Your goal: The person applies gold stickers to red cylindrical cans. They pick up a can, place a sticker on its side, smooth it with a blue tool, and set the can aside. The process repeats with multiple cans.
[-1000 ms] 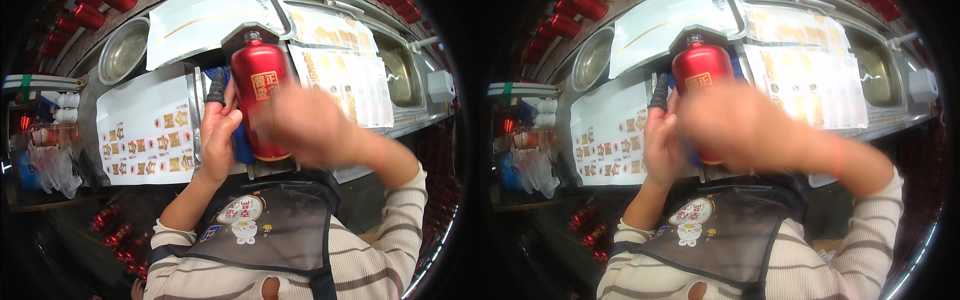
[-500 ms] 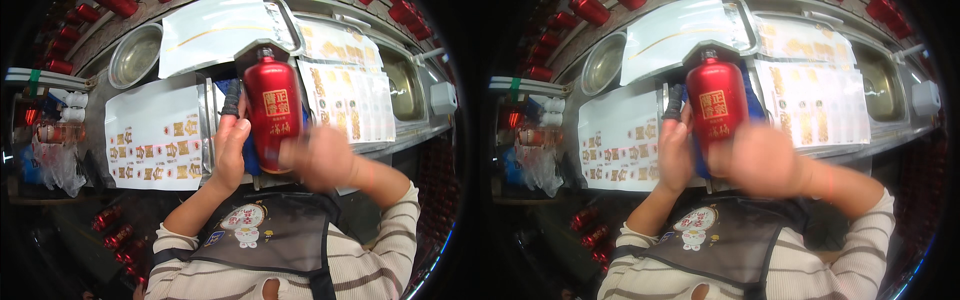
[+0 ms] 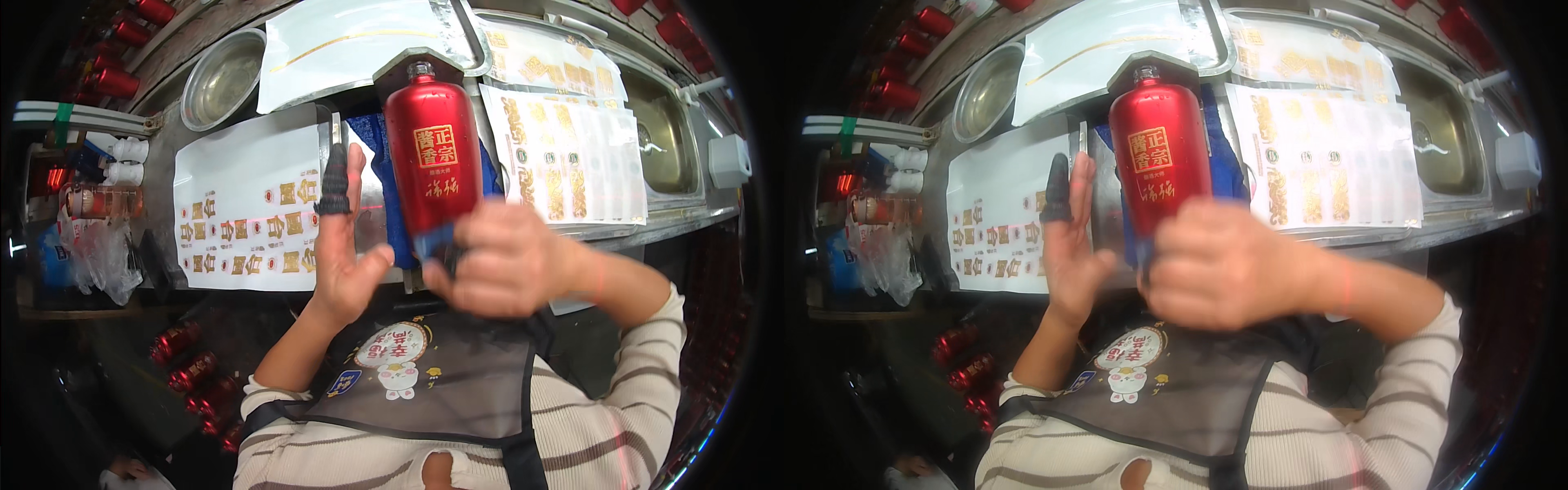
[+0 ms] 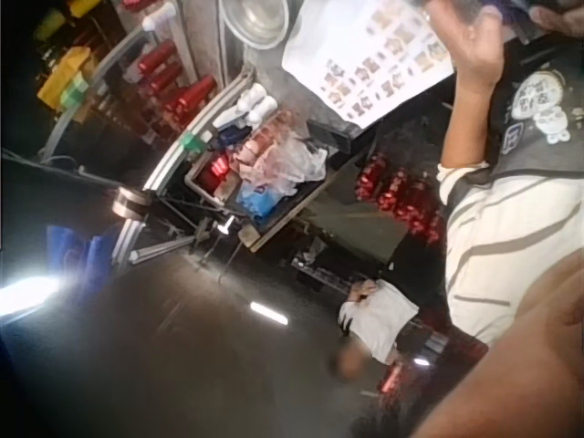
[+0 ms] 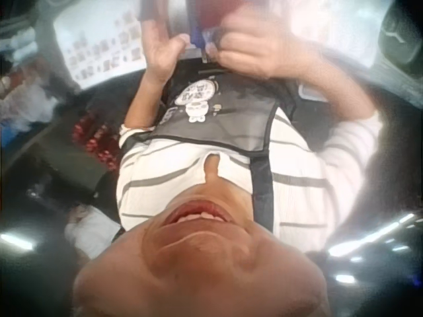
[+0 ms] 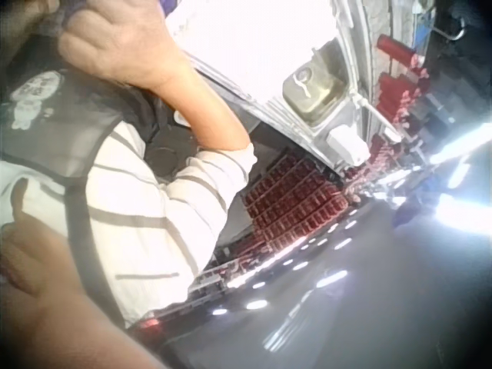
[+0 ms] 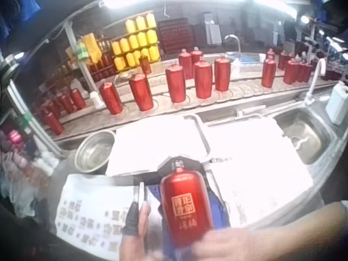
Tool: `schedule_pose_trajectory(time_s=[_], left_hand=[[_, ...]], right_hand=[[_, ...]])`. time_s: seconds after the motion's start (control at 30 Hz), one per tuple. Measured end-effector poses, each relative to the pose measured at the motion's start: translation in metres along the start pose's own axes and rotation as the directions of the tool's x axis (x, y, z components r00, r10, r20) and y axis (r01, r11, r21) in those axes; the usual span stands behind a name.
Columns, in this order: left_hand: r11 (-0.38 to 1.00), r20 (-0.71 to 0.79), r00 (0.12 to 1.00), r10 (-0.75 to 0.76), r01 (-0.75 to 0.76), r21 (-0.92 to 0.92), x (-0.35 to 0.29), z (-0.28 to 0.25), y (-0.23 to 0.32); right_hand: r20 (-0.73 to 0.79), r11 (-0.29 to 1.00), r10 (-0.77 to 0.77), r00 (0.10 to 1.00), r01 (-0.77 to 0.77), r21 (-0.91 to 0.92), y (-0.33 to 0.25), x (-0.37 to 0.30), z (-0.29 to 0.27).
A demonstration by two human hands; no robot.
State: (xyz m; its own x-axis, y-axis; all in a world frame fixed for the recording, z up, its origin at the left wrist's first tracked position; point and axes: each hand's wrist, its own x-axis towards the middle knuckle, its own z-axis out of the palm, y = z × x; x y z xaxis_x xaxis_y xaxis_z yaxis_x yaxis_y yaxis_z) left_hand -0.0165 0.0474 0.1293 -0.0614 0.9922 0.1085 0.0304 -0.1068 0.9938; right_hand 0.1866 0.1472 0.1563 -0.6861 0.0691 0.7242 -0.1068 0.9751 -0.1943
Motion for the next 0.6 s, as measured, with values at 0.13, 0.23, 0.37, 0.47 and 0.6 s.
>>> schedule_pose_trajectory(time_s=[0.13, 0.23, 0.37, 0.47, 0.6], left_hand=[[0.789, 0.176, 0.981, 0.077, -0.168, 0.59, -0.006, 0.023, 0.006], [0.586, 0.125, 0.971, 0.206, -0.224, 0.779, 0.004, 0.047, -0.01], [0.965, 0.009, 1.0, 0.015, -0.017, 0.262, 0.0, 0.035, -0.011], [0.939, 0.035, 0.995, 0.094, -0.1, 0.33, -0.003, 0.024, -0.022], [0.73, 0.05, 0.958, 0.282, -0.248, 0.637, -0.001, 0.032, -0.026]], right_hand=[[0.036, 0.453, 0.849, 0.527, -0.762, 0.462, -0.004, -0.005, -0.028], [0.023, 0.068, 0.983, 0.18, -0.487, 0.871, 0.033, -0.039, -0.023], [0.302, -0.151, 0.948, 0.103, -0.688, 0.71, 0.01, -0.075, -0.026], [0.209, -0.021, 0.969, 0.131, -0.798, 0.602, -0.017, -0.056, -0.009], [0.129, 0.209, 0.94, 0.314, -0.835, 0.51, -0.032, -0.048, 0.007]])
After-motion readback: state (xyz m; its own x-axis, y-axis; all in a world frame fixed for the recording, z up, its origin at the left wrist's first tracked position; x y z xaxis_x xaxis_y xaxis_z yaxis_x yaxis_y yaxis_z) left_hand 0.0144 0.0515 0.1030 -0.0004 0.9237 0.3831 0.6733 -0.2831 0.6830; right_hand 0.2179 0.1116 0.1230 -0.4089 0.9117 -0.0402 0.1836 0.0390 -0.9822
